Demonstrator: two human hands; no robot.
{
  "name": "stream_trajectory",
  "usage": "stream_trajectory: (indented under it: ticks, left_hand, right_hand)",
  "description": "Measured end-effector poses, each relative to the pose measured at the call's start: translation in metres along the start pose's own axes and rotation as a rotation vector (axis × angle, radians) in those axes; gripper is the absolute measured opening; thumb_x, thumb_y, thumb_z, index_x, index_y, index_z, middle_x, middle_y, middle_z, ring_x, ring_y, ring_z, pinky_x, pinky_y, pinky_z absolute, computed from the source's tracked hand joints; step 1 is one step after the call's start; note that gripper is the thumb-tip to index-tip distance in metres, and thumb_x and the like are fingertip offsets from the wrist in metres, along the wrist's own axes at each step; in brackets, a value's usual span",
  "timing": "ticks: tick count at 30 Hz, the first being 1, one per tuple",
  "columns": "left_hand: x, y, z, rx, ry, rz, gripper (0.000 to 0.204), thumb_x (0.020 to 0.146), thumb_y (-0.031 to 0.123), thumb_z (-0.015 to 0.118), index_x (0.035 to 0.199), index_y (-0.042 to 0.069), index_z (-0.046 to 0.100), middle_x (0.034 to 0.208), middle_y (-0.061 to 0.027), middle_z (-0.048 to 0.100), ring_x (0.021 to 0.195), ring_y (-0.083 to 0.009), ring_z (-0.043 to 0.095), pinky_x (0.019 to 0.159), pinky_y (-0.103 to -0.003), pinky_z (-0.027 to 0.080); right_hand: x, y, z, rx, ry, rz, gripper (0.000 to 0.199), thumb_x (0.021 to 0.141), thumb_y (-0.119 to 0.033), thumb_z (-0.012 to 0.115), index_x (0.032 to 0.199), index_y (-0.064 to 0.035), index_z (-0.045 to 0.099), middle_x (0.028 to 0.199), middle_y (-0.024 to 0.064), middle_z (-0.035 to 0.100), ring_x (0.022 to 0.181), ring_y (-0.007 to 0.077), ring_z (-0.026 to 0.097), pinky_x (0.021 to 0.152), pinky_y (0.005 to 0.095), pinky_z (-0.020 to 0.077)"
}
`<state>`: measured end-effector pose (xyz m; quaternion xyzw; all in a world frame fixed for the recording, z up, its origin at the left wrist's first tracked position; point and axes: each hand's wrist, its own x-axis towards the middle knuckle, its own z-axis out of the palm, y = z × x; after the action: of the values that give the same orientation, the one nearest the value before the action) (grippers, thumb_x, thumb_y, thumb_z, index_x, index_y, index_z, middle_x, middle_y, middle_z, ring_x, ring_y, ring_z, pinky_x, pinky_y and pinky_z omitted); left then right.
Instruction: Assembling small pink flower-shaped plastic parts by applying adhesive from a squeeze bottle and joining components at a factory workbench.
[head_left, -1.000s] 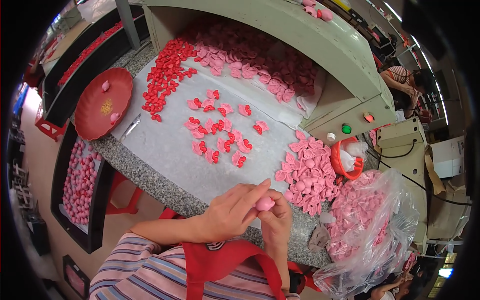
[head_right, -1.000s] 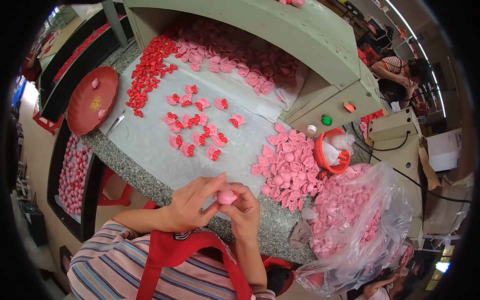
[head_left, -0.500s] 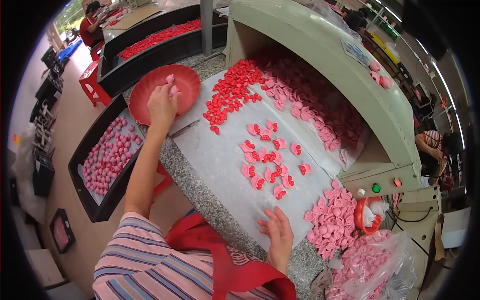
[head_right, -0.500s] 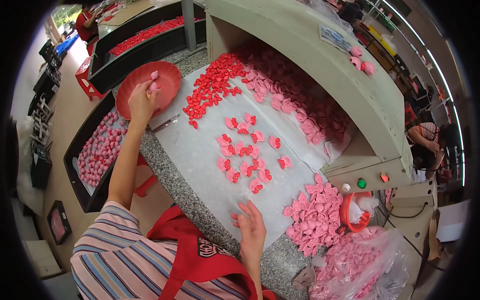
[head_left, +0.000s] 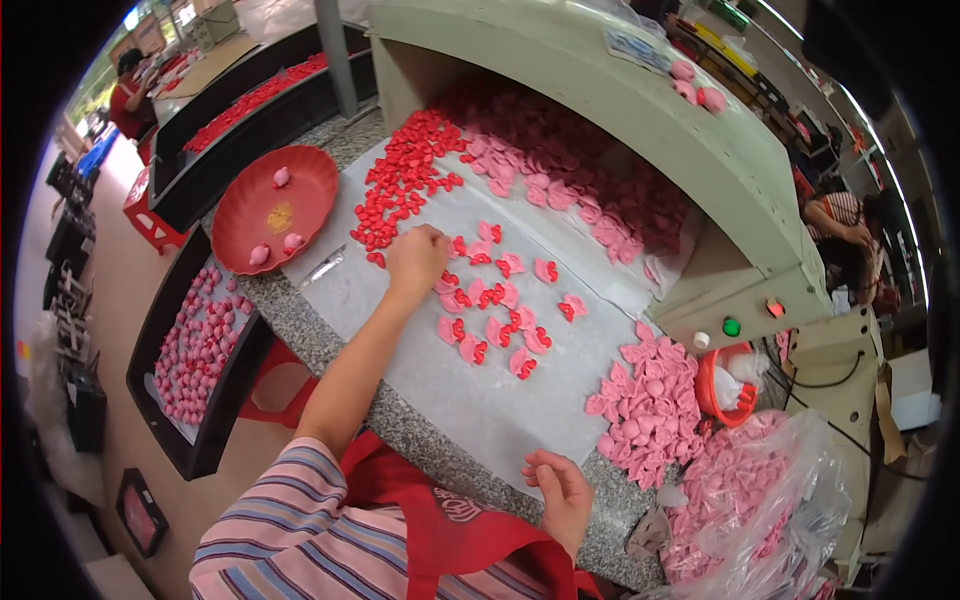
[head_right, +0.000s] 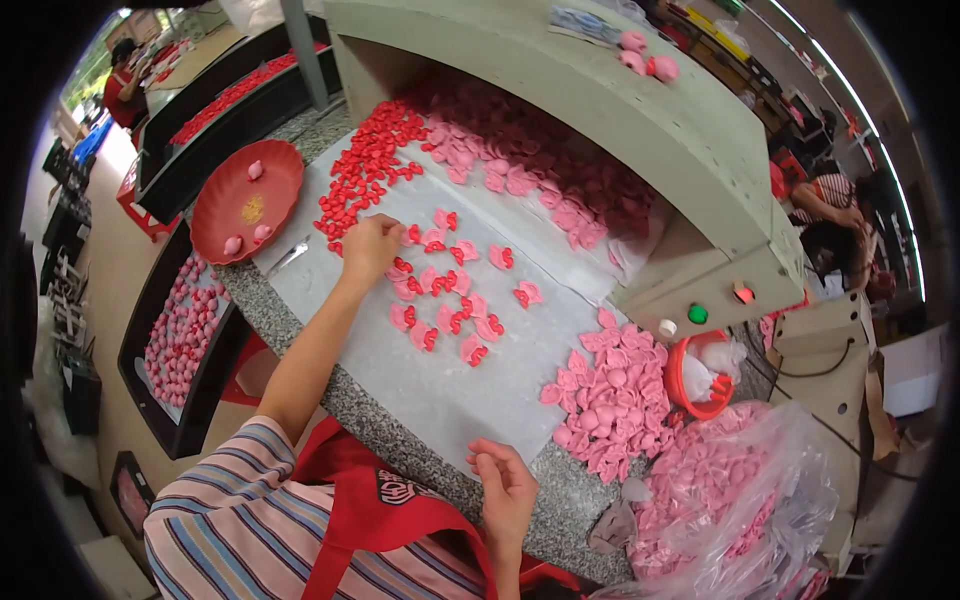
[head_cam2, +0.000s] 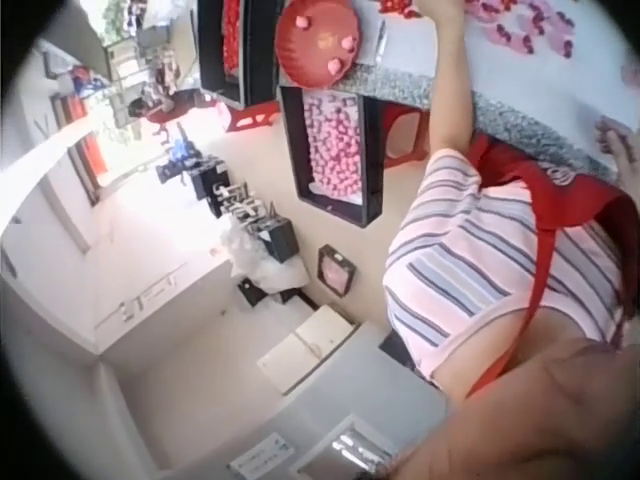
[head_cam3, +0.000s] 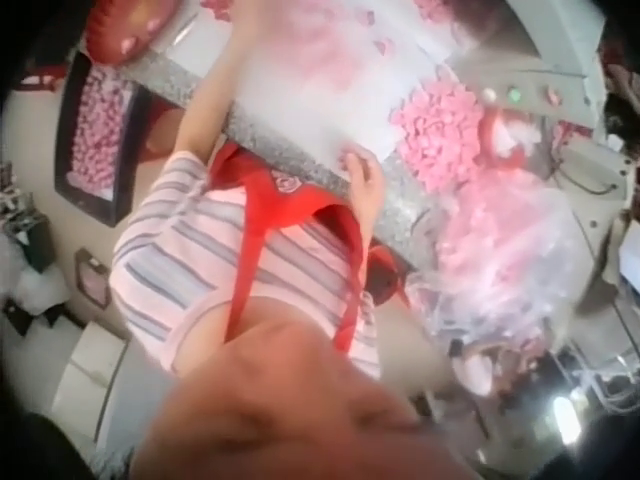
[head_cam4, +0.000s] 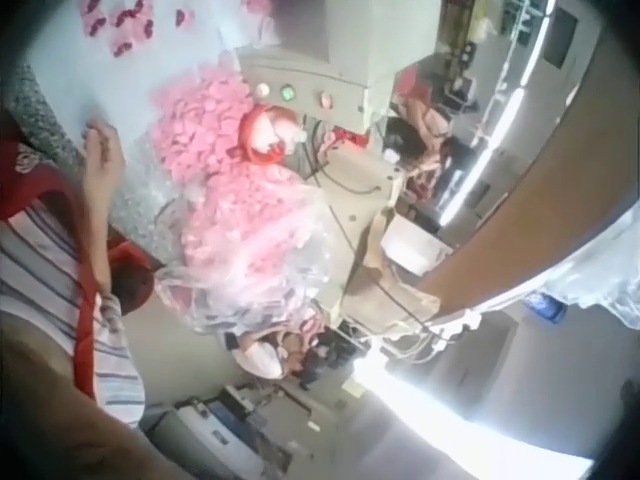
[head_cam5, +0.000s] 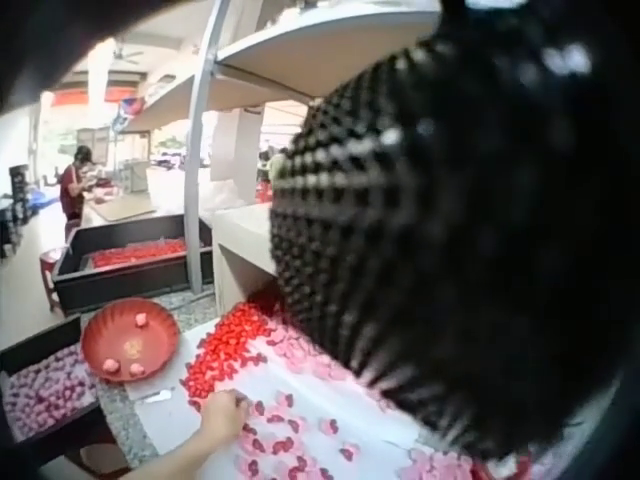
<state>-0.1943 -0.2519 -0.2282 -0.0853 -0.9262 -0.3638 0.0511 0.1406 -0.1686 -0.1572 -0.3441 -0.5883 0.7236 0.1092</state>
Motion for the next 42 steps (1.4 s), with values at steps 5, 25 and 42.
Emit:
stream_trajectory:
  ticks: [5, 25, 42]
  left_hand:
    - [0.012, -0.023, -0.018, -0.388, 0.142, 0.167, 0.015, 0.084, 0.012, 0.059, 0.089, -0.001, 0.064, 0.081, -0.0039, 0.063, 0.075, -0.0094, 0.057, 0.068, -0.023, 0.046]
    - [-0.172, 0.121, -0.027, -1.337, -1.461, -0.811, 0.040, 0.089, 0.016, 0.050, 0.121, -0.008, 0.044, 0.119, -0.0247, 0.051, 0.111, -0.0339, 0.052, 0.089, -0.035, 0.047]
    - [-0.159, 0.106, -0.064, -1.352, -1.231, -0.592, 0.045, 0.092, 0.017, 0.047, 0.129, -0.005, 0.036, 0.127, -0.0252, 0.043, 0.112, -0.0358, 0.050, 0.088, -0.038, 0.048]
  right_hand:
    - [-0.011, 0.006, -0.027, 0.049, 0.111, -0.074, 0.018, 0.086, -0.005, 0.053, 0.101, 0.0025, 0.059, 0.093, 0.0109, 0.063, 0.079, 0.0143, 0.059, 0.072, 0.0260, 0.0471]
    - [0.019, 0.055, -0.164, -0.590, 1.243, -0.325, 0.030, 0.074, -0.010, 0.071, 0.096, 0.0028, 0.055, 0.085, 0.0062, 0.058, 0.068, 0.0121, 0.054, 0.063, 0.0252, 0.0452]
    - [0.005, -0.019, -0.042, 0.083, 0.280, -0.377, 0.038, 0.072, 0.010, 0.062, 0.105, -0.0006, 0.048, 0.100, 0.0150, 0.060, 0.087, 0.0168, 0.058, 0.077, 0.0277, 0.0476]
